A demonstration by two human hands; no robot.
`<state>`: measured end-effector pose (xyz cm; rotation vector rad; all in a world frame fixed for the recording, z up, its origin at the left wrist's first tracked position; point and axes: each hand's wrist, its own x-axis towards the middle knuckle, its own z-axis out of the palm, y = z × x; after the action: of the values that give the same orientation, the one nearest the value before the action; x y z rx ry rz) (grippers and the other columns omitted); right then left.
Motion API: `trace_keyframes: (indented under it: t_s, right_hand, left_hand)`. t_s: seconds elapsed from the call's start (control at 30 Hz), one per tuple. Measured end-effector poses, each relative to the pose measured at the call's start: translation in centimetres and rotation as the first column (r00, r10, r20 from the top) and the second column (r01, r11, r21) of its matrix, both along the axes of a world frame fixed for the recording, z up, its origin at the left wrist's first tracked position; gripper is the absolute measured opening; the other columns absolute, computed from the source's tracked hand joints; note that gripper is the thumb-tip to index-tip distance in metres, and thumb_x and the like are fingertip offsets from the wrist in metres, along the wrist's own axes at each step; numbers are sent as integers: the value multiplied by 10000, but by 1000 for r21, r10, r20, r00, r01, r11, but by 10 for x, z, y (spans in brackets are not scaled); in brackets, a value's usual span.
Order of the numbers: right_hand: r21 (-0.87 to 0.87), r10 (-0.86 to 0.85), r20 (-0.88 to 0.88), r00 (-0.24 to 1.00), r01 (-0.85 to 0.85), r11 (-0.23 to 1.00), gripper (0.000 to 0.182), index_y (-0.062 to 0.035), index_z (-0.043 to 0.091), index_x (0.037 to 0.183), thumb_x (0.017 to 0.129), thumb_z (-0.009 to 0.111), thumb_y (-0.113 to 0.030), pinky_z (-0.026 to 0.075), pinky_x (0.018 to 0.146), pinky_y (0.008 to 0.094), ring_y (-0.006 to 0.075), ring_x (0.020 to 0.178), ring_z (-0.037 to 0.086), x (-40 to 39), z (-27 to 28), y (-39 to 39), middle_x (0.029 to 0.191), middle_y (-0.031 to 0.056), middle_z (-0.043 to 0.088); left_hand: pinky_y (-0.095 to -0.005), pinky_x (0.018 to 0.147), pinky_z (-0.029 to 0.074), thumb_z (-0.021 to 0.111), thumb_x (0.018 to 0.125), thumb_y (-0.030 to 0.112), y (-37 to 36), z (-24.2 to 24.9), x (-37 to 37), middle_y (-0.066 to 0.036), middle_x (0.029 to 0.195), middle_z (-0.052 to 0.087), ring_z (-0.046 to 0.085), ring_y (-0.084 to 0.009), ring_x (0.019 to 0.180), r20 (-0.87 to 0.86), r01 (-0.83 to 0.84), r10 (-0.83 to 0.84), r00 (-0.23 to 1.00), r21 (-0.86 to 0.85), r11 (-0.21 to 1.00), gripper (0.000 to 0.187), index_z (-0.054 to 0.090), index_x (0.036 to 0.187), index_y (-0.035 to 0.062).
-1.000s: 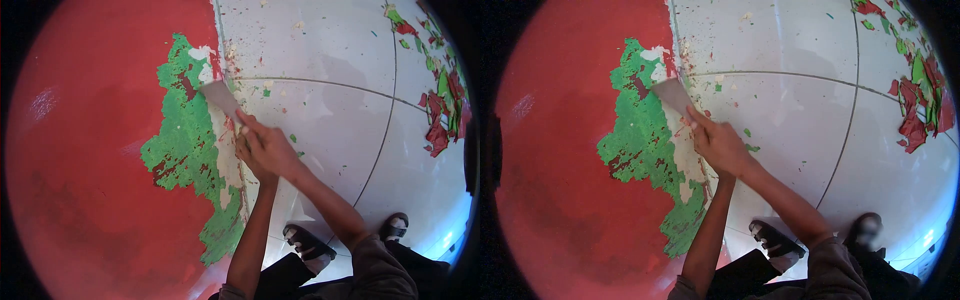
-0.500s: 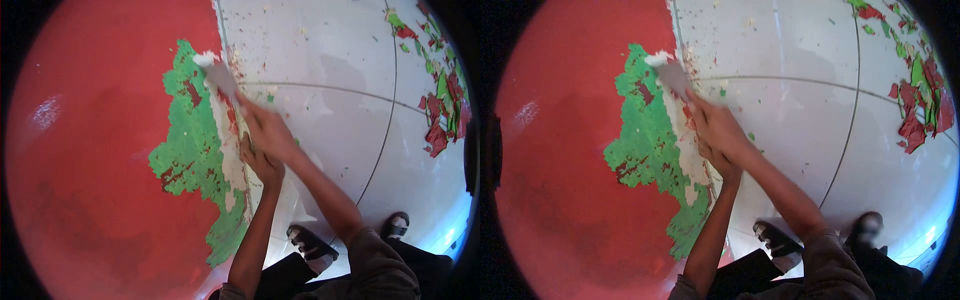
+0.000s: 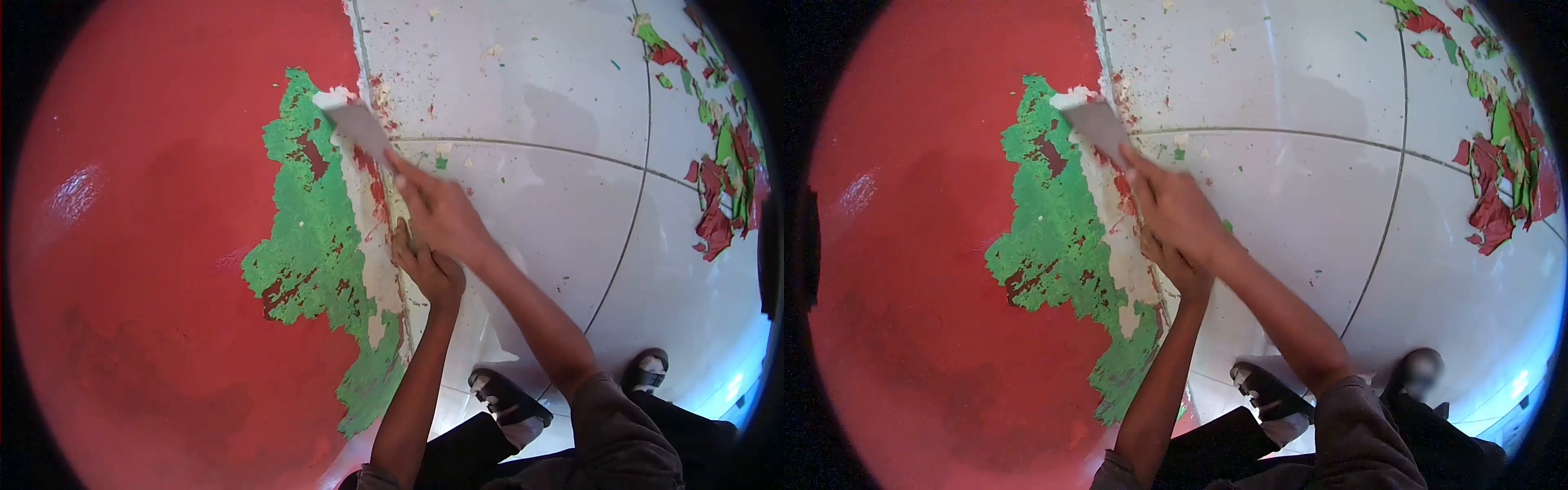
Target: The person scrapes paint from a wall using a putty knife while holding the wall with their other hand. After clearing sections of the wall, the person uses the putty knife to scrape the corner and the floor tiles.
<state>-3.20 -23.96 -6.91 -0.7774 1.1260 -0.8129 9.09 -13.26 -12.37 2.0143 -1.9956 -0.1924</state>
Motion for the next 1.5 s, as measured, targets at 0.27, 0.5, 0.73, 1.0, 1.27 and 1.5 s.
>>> trace_keyframes:
  t_s: [0.27,0.5,0.73,1.0,1.27,1.5]
  right_hand:
    - [-42,-4,22,1000,5,999,414,-172,470,1397,989,450,-237,476,622,331,245,505,487,8,4,31,635,189,587]
    - [-14,22,12,1000,-22,1000,423,-171,473,1394,987,449,-285,479,635,316,254,528,536,4,12,29,710,225,614]
    - [2,-58,-13,998,58,998,441,-145,460,1404,994,437,-306,492,727,347,237,665,628,14,0,-5,894,285,623]
    - [81,-33,24,999,31,996,446,-131,439,1413,983,435,-248,504,647,363,319,540,584,7,19,12,631,233,575]
    - [-30,22,-25,999,-23,999,420,-172,461,1403,993,440,-259,498,665,329,254,552,596,10,17,32,654,204,585]
    - [-56,8,-6,1000,-8,998,417,-165,469,1396,992,448,-266,505,692,374,324,665,667,18,11,72,737,247,620]
  left_hand:
    - [-466,1044,268,643,869,229,-1,6,-11,-148,1330,424,405,-333,1239,12,-118,118,993,57,991,700,293,1438,18]
    - [-484,1053,273,612,879,221,-9,14,-19,-168,1355,423,406,-343,1237,4,-59,59,998,52,997,624,354,1407,10]
    - [-505,1062,269,603,873,226,12,-8,10,-217,1341,438,402,-360,1243,20,24,-24,1000,15,1000,588,393,1368,-10]
    - [-512,1055,275,604,872,218,10,-12,7,-221,1334,440,403,-371,1238,-45,-1,0,999,-15,1000,565,410,1349,-12]
    - [-518,1049,280,605,870,210,8,-8,3,-225,1327,442,405,-381,1234,-70,-15,15,997,-2,1000,542,426,1330,-14]
    - [-524,1043,284,605,868,202,16,-8,5,-228,1320,443,406,-391,1230,-77,-24,23,997,-10,1000,522,441,1313,-15]
